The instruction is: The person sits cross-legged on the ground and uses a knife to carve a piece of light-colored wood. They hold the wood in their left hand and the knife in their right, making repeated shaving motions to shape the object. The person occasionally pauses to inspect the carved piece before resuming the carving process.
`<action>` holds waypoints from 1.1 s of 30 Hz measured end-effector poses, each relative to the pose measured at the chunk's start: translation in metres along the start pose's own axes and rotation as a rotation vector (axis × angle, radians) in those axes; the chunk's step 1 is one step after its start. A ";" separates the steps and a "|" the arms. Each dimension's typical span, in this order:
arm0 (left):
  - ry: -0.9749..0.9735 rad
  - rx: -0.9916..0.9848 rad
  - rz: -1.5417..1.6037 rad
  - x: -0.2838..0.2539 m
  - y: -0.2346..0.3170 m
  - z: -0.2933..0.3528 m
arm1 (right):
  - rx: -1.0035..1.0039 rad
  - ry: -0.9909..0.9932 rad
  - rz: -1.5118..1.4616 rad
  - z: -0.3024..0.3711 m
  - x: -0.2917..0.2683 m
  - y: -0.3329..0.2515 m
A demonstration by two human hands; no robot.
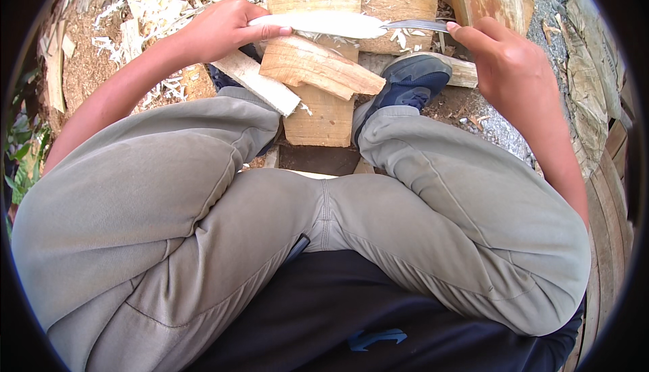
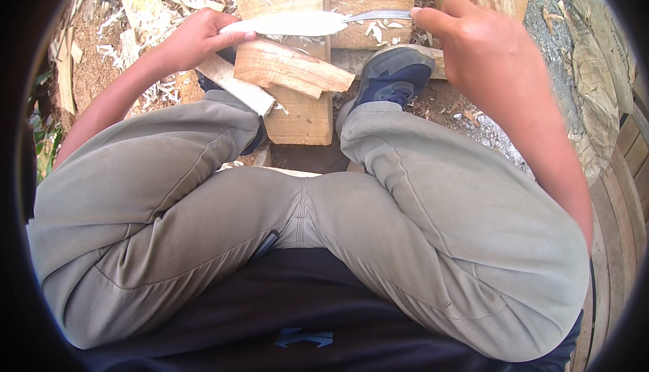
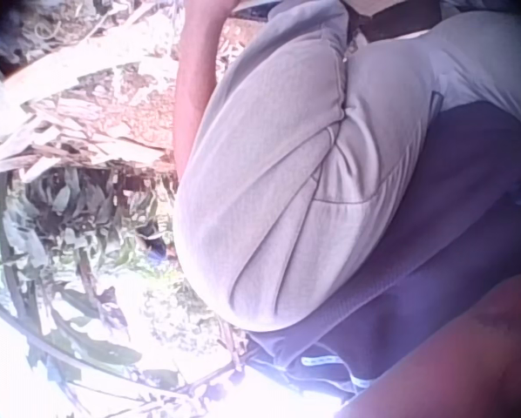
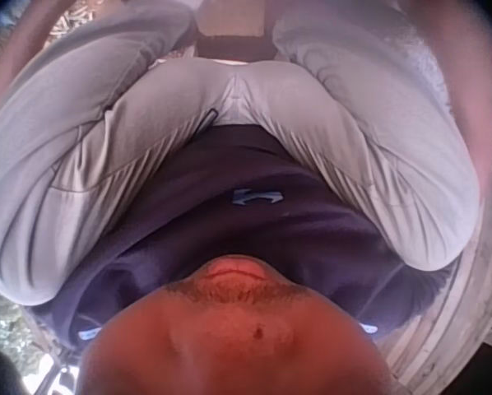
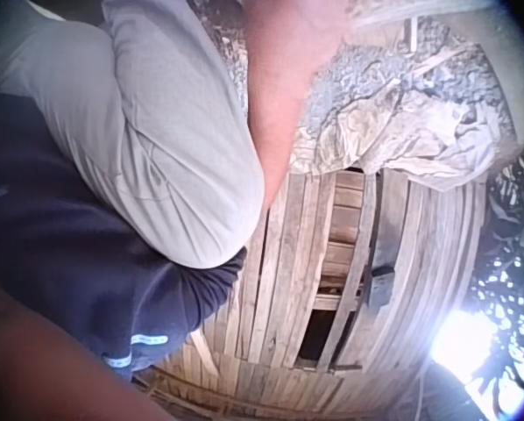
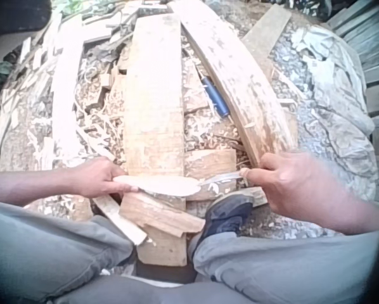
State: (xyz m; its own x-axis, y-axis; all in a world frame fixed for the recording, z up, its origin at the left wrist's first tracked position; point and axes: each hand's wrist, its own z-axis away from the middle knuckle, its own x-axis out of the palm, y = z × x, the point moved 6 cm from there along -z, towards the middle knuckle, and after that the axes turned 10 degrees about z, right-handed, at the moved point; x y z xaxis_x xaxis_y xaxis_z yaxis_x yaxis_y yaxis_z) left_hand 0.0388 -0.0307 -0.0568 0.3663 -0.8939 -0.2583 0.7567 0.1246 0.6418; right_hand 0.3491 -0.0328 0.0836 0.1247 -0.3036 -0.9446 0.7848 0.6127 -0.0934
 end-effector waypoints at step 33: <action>0.137 0.019 0.061 0.013 0.020 0.029 | -0.008 -0.194 0.346 0.014 -0.020 -0.045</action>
State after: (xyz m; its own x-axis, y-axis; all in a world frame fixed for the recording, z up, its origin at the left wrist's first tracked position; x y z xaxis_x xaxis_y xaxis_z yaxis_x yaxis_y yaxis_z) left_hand 0.0431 -0.0525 -0.0261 0.4826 -0.8176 -0.3141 0.7211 0.1674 0.6723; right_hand 0.3200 -0.0641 0.1108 0.4940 -0.2096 -0.8438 0.6717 0.7082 0.2173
